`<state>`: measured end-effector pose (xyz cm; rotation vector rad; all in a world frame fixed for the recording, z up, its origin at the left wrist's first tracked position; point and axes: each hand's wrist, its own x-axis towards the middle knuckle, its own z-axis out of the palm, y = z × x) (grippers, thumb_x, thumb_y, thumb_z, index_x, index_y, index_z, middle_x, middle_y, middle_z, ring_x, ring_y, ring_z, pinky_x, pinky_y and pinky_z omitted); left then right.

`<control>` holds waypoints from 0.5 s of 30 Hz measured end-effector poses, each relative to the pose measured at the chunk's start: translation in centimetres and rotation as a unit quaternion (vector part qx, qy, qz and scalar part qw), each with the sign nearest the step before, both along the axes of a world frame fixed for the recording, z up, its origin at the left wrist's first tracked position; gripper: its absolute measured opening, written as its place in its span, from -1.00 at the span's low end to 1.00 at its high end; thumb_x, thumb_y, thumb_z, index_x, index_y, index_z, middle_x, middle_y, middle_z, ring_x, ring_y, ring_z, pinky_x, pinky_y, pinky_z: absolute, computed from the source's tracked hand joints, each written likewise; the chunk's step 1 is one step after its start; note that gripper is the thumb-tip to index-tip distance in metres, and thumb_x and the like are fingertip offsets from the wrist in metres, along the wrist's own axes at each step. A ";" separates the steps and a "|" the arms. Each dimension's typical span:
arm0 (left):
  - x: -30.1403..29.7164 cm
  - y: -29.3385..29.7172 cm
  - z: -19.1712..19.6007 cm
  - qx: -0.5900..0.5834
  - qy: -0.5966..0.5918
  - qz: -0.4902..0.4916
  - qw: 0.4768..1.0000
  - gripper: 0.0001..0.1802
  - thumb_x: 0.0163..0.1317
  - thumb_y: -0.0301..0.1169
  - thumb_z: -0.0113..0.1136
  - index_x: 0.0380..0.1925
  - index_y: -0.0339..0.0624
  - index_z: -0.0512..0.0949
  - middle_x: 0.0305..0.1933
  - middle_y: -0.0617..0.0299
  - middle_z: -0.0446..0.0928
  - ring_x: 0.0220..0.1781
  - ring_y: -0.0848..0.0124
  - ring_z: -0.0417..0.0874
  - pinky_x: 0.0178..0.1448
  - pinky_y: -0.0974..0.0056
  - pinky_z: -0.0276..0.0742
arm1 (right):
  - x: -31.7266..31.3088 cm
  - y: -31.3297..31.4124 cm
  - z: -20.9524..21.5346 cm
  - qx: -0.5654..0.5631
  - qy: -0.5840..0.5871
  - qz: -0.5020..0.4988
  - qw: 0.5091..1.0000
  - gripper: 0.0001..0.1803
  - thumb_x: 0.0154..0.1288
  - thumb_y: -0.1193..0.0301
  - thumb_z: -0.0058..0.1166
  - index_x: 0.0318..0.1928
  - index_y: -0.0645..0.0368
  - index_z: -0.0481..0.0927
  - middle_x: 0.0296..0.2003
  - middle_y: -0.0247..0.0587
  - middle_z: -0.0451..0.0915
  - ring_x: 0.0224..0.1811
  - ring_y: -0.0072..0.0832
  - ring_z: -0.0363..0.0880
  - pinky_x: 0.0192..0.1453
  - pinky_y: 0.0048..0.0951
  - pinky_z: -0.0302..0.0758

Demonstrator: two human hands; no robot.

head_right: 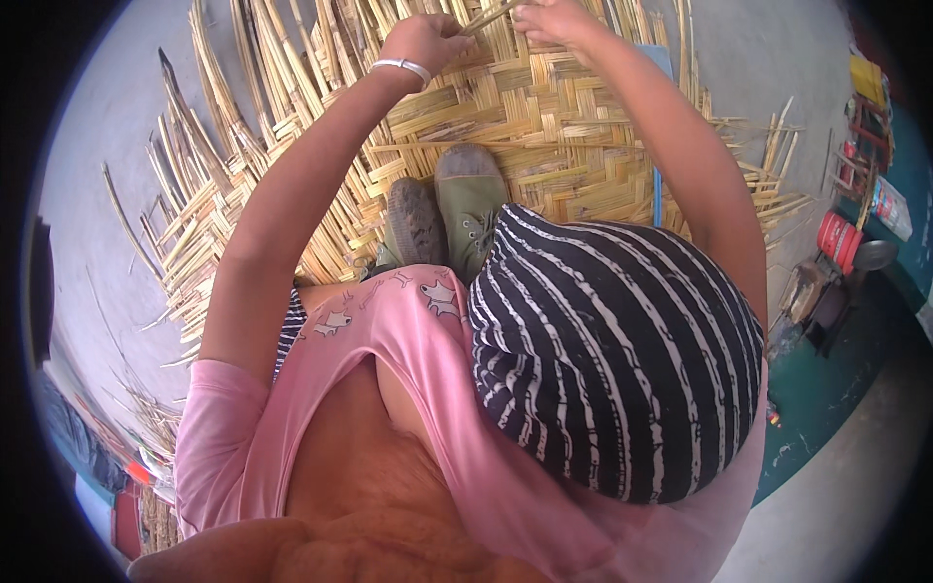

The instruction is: The person weaves a flat basket base by interlacing thin bamboo strips by hand. They repeatedly pull strips through the weave and press them down to tighten the pattern.

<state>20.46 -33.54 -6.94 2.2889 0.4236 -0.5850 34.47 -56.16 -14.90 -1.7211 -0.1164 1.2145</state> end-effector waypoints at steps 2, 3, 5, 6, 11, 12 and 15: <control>-0.3 -0.3 0.5 0.027 0.011 0.044 0.999 -0.58 0.24 -0.03 0.37 -0.08 -0.09 0.78 -0.16 0.00 0.77 -0.08 0.09 0.78 0.10 0.09 0.67 | -0.3 3.9 1.7 0.012 0.030 0.014 0.999 -0.77 0.45 0.45 0.16 0.05 0.26 0.61 -0.25 -0.27 0.68 -0.32 -0.54 0.65 -0.27 -0.50 0.61; -0.2 -0.5 0.8 0.039 0.015 0.061 0.997 -0.60 0.23 -0.04 0.38 -0.09 -0.06 0.78 -0.16 0.01 0.76 -0.09 0.09 0.78 0.10 0.08 0.67 | -0.2 4.4 1.1 0.002 0.009 0.017 1.000 -0.76 0.41 0.46 0.17 0.04 0.24 0.62 -0.26 -0.29 0.68 -0.33 -0.55 0.64 -0.29 -0.49 0.59; -0.3 -0.6 0.7 0.030 -0.008 0.121 0.992 -0.61 0.24 -0.08 0.32 -0.11 -0.11 0.76 -0.17 -0.05 0.75 -0.12 0.02 0.77 0.04 0.03 0.67 | 1.0 5.6 -1.7 -0.014 -0.030 0.022 0.999 -0.73 0.35 0.49 0.20 0.04 0.22 0.63 -0.28 -0.32 0.67 -0.36 -0.57 0.60 -0.31 -0.48 0.55; -0.5 -0.9 0.2 0.026 -0.030 0.146 0.988 -0.63 0.23 -0.11 0.31 -0.13 -0.15 0.74 -0.20 -0.10 0.74 -0.18 -0.04 0.77 -0.02 0.00 0.67 | 1.5 6.0 -2.3 -0.022 -0.004 0.011 1.000 -0.80 0.34 0.45 0.27 -0.05 0.15 0.64 -0.30 -0.32 0.66 -0.39 -0.57 0.59 -0.35 -0.50 0.51; -1.4 -0.6 0.8 0.024 -0.091 0.255 0.962 -0.70 0.18 -0.18 0.29 -0.29 -0.20 0.72 -0.32 -0.18 0.70 -0.24 -0.11 0.75 -0.09 -0.03 0.65 | 1.1 6.6 1.9 -0.026 0.091 -0.031 0.995 -0.81 0.32 0.33 0.38 -0.18 0.03 0.61 -0.34 -0.35 0.66 -0.39 -0.57 0.61 -0.36 -0.52 0.51; -1.6 -0.4 0.0 0.031 -0.099 0.253 0.962 -0.70 0.19 -0.18 0.30 -0.29 -0.20 0.72 -0.33 -0.17 0.70 -0.25 -0.08 0.76 -0.09 -0.01 0.65 | 0.5 6.9 3.9 -0.019 0.100 -0.055 0.993 -0.80 0.32 0.32 0.39 -0.16 0.03 0.62 -0.34 -0.36 0.66 -0.40 -0.57 0.60 -0.35 -0.51 0.52; -1.2 -0.7 0.5 -0.019 -0.066 0.283 0.957 -0.69 0.19 -0.18 0.31 -0.27 -0.21 0.72 -0.34 -0.15 0.71 -0.27 -0.03 0.76 -0.10 0.02 0.66 | 1.0 7.1 6.3 -0.049 0.107 -0.034 0.992 -0.73 0.30 0.30 0.40 -0.07 0.04 0.64 -0.34 -0.37 0.67 -0.40 -0.56 0.61 -0.35 -0.44 0.55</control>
